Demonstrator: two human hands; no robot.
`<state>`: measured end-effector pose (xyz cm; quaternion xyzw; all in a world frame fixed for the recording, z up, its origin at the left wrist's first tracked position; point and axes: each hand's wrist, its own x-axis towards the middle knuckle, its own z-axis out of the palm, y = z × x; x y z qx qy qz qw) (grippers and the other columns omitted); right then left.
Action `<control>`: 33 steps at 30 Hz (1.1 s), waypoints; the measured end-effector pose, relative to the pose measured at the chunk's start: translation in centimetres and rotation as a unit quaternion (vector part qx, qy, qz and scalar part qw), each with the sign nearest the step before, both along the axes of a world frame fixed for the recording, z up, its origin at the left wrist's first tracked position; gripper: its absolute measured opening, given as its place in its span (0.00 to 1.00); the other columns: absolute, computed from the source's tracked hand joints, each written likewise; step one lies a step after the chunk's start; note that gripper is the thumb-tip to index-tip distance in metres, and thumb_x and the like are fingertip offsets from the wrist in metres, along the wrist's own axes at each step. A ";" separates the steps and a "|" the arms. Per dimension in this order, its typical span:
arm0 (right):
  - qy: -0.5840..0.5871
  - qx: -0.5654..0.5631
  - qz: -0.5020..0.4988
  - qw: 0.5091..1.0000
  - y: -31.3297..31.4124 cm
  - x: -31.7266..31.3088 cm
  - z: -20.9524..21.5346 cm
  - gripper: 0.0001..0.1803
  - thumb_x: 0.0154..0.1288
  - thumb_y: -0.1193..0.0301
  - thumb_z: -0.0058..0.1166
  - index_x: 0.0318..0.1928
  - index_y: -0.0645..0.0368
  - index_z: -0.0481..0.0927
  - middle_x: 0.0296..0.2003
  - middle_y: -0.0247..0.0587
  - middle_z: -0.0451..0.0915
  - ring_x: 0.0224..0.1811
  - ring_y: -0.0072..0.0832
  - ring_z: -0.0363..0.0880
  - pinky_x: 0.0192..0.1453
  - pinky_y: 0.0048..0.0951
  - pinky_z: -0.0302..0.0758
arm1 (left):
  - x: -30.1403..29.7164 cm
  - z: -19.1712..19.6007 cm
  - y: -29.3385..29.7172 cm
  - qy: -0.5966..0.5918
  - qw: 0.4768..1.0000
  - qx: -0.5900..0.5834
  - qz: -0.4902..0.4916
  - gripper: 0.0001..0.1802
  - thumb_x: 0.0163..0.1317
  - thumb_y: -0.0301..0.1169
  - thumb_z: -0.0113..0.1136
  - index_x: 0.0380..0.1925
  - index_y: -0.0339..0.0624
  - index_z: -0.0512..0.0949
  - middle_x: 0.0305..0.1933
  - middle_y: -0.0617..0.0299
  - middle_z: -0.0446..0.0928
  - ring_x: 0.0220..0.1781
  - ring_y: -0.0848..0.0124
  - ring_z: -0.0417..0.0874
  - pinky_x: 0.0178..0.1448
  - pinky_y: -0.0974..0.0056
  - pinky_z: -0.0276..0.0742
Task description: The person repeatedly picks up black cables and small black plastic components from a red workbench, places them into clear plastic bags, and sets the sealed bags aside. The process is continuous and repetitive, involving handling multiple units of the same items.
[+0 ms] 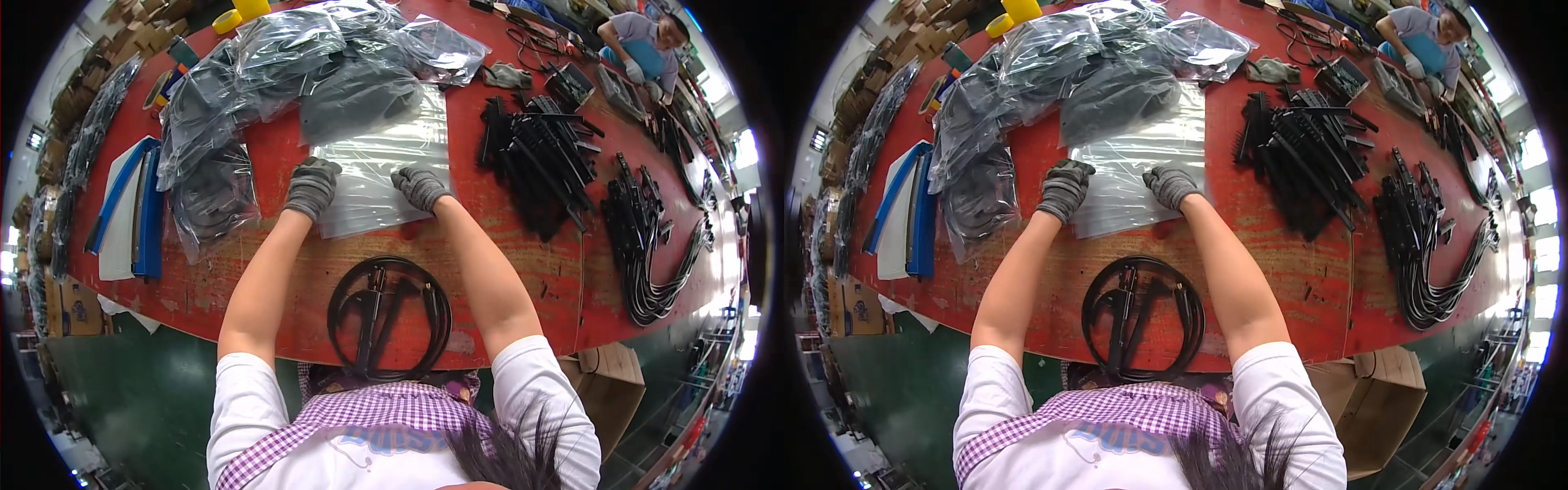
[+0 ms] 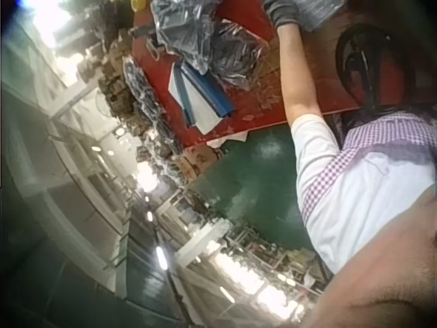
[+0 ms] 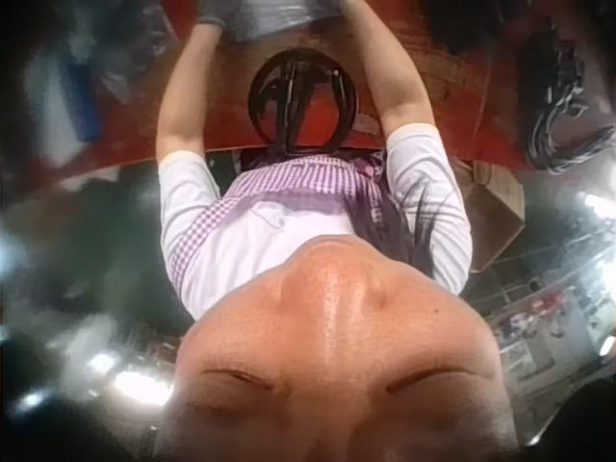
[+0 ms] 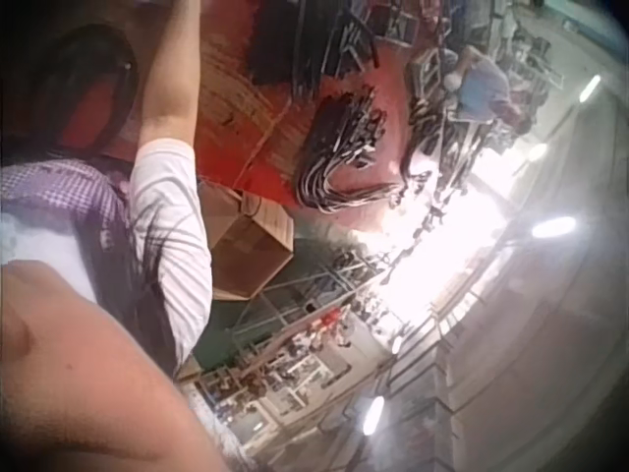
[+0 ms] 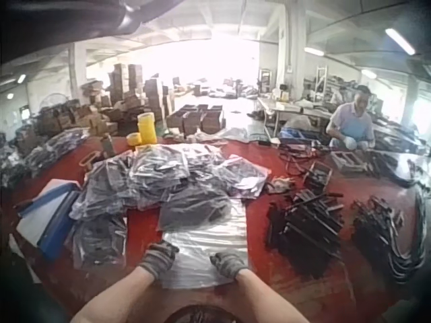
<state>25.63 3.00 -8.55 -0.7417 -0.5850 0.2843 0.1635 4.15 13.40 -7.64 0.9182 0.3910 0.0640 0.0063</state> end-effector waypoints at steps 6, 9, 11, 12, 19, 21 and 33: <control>0.133 0.027 -0.077 0.988 0.2 0.4 0.2 0.22 0.62 0.56 0.47 0.44 0.63 0.76 0.40 0.50 0.79 0.44 0.42 0.76 0.53 0.34 0.68 | 1.5 2.4 -1.1 -0.033 0.998 0.027 -0.044 0.08 0.54 0.38 0.55 0.29 0.50 0.79 0.35 0.60 0.78 0.43 0.61 0.75 0.49 0.59 0.70; 0.215 0.161 -0.230 0.935 -1.6 -2.3 2.4 0.12 0.55 0.64 0.57 0.37 0.57 0.79 0.37 0.44 0.79 0.42 0.42 0.76 0.51 0.37 0.69 | 1.5 1.8 -0.8 -0.078 0.994 0.050 -0.059 0.08 0.55 0.37 0.54 0.30 0.49 0.79 0.34 0.58 0.77 0.41 0.60 0.76 0.46 0.57 0.72; 0.021 0.324 -0.103 0.940 -2.6 -3.5 3.5 0.11 0.51 0.66 0.59 0.37 0.51 0.80 0.38 0.40 0.78 0.44 0.40 0.74 0.51 0.37 0.68 | 1.1 0.7 0.0 -0.079 0.992 0.068 -0.077 0.10 0.57 0.36 0.53 0.38 0.49 0.76 0.35 0.57 0.77 0.41 0.59 0.76 0.46 0.59 0.72; -0.078 0.393 -0.041 0.915 -3.2 -3.8 3.7 0.11 0.49 0.66 0.60 0.37 0.49 0.81 0.38 0.38 0.78 0.45 0.39 0.73 0.51 0.37 0.68 | 1.3 0.7 0.0 -0.117 0.987 0.069 -0.083 0.10 0.57 0.35 0.52 0.39 0.48 0.76 0.36 0.57 0.77 0.41 0.60 0.76 0.46 0.59 0.72; -0.423 0.193 0.052 0.884 -1.5 -3.4 3.9 0.13 0.56 0.64 0.46 0.42 0.42 0.79 0.53 0.37 0.71 0.56 0.38 0.66 0.54 0.41 0.63 | 1.3 3.4 -1.0 -0.092 0.966 0.120 -0.210 0.13 0.56 0.28 0.45 0.41 0.46 0.73 0.46 0.52 0.73 0.42 0.56 0.76 0.44 0.56 0.74; -0.392 0.207 0.047 0.895 -2.3 -2.4 5.3 0.12 0.58 0.64 0.44 0.40 0.44 0.79 0.55 0.38 0.70 0.57 0.38 0.64 0.54 0.41 0.63 | 1.1 3.5 -1.0 -0.131 0.946 0.167 -0.245 0.09 0.54 0.29 0.47 0.36 0.48 0.72 0.40 0.56 0.73 0.38 0.60 0.77 0.39 0.58 0.74; -0.398 0.280 0.078 0.870 -0.7 -5.7 5.2 0.12 0.56 0.64 0.45 0.37 0.52 0.80 0.55 0.44 0.68 0.59 0.41 0.62 0.57 0.44 0.60 | 2.1 3.4 0.2 -0.129 0.963 0.124 -0.199 0.07 0.57 0.28 0.47 0.34 0.46 0.74 0.37 0.56 0.74 0.36 0.60 0.77 0.40 0.57 0.72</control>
